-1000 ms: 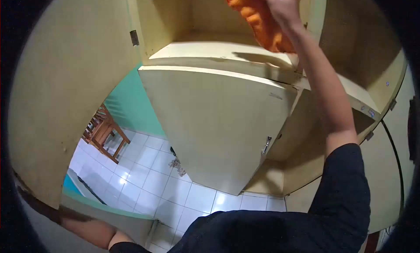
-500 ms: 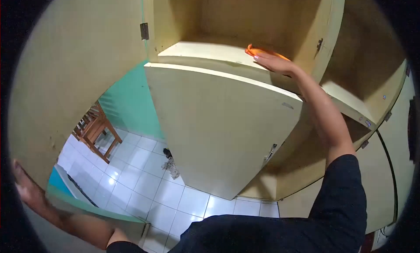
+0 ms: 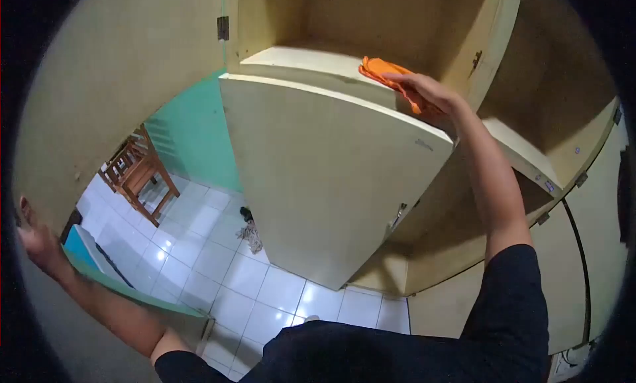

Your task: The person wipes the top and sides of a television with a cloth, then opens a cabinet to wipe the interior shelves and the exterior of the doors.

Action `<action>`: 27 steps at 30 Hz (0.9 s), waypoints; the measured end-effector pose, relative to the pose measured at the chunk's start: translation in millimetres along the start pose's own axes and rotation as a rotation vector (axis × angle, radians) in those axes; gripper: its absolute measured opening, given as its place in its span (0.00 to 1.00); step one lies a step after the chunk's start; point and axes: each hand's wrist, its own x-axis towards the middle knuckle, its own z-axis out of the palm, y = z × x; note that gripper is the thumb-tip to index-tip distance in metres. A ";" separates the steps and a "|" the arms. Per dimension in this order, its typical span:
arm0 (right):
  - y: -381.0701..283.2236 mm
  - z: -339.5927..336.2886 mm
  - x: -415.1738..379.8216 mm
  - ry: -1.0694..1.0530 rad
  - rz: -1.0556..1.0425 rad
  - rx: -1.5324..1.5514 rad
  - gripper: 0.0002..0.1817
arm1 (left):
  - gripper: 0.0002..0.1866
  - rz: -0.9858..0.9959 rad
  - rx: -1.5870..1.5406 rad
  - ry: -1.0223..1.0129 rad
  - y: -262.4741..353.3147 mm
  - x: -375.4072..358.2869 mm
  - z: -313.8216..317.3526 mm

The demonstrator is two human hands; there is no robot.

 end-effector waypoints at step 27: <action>-39.5 43.2 89.1 0.049 0.206 -0.473 0.31 | 0.23 0.109 -0.133 0.216 31.0 1.8 -0.3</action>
